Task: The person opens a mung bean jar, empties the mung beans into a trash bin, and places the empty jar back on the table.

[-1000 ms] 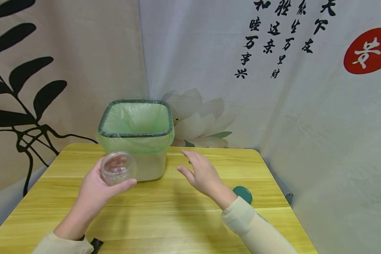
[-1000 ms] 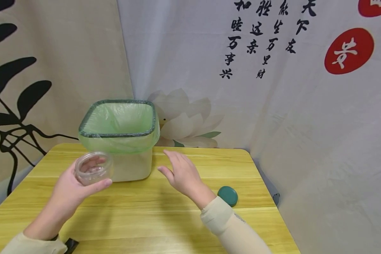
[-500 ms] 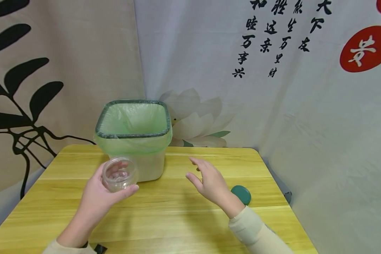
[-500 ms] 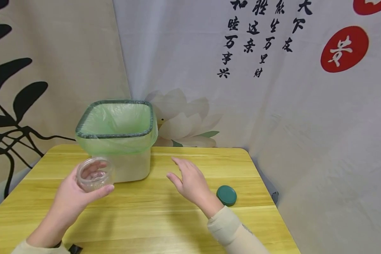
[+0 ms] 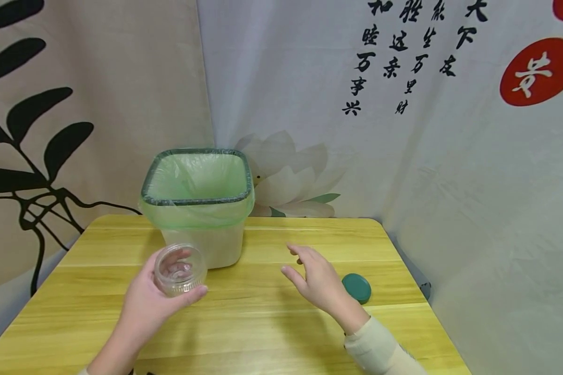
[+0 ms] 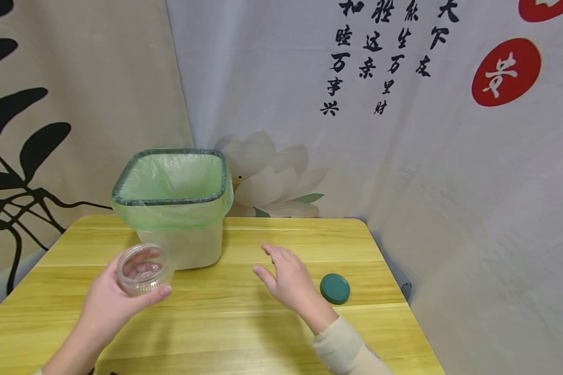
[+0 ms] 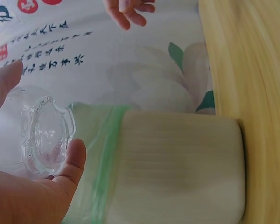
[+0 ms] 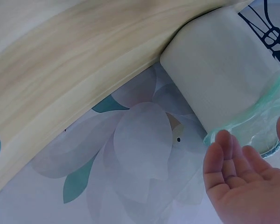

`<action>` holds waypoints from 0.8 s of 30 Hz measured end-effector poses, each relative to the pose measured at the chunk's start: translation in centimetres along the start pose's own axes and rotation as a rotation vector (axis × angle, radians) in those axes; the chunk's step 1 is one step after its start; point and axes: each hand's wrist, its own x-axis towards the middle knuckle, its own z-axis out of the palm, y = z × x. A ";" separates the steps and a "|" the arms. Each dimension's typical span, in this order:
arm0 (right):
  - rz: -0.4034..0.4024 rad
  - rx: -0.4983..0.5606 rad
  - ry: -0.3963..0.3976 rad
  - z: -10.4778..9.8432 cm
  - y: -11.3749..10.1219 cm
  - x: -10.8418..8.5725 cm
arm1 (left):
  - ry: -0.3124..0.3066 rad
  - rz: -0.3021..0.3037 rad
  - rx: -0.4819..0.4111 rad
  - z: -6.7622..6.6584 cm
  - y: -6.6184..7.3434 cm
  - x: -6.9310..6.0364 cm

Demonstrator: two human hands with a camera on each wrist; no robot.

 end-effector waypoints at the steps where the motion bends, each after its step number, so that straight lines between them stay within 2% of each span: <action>1: 0.003 0.000 -0.005 0.0 0.0 -0.2 | -0.003 -0.002 -0.005 0.1 -0.1 -0.1; 11: 0.039 -0.016 -0.049 0.0 0.3 -1.7 | -0.052 0.012 -0.029 1.2 -0.9 -1.4; 17: 0.063 -0.022 -0.066 -0.2 0.7 -2.8 | -0.093 -0.046 -0.026 2.0 -1.6 -2.0; 24: 0.089 -0.026 -0.083 -0.3 1.4 -3.9 | -0.162 -0.101 -0.075 2.9 -2.5 -2.4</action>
